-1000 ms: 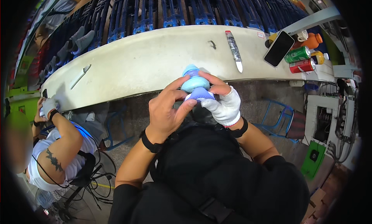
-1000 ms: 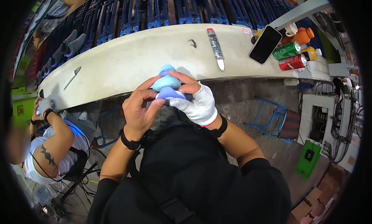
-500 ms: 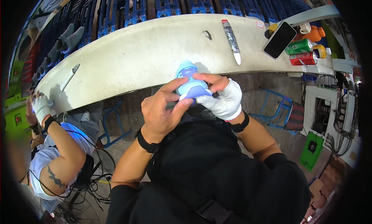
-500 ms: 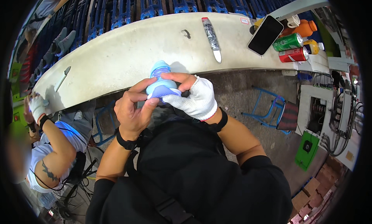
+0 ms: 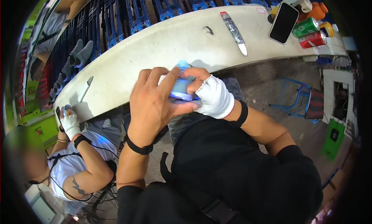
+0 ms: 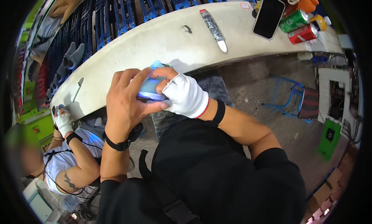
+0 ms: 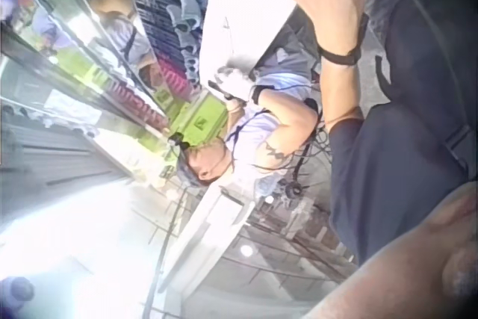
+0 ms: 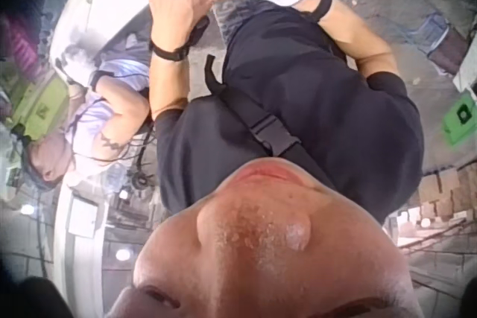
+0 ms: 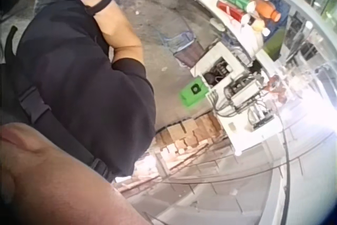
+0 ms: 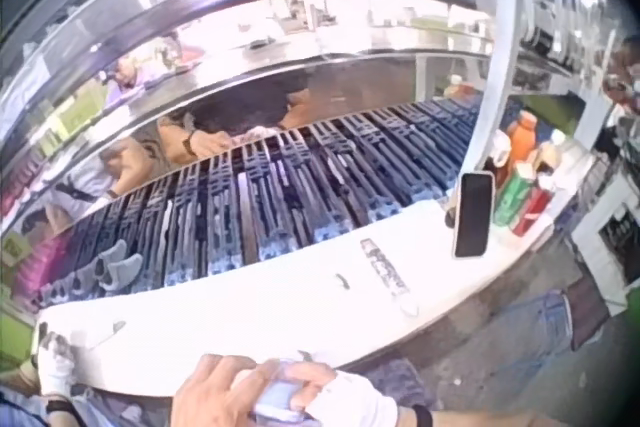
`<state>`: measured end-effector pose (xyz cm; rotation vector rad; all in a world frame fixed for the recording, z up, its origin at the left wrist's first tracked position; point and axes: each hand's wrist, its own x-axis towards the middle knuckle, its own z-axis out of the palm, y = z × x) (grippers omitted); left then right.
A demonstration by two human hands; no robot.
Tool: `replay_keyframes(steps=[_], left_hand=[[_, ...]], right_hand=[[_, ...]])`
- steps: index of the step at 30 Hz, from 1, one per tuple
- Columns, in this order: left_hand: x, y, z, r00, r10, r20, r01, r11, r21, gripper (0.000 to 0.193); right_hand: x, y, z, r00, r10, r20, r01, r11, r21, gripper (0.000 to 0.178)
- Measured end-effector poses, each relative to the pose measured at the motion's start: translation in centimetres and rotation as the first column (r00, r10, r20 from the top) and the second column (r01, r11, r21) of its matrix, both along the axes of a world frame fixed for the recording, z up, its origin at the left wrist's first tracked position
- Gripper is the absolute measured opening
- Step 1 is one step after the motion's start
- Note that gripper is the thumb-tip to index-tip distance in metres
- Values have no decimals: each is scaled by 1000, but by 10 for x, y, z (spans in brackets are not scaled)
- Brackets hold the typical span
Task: Assembling and inspecting shoe components on a production line.
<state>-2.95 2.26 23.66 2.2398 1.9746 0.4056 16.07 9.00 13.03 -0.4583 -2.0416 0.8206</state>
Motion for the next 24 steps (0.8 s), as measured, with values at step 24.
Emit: replay_keyframes(steps=[24], left_hand=[[18,-26,-48,864,62,499,-141,983,122,67]], right_hand=[[41,15,33,921,-126,369,96,990,99,90]])
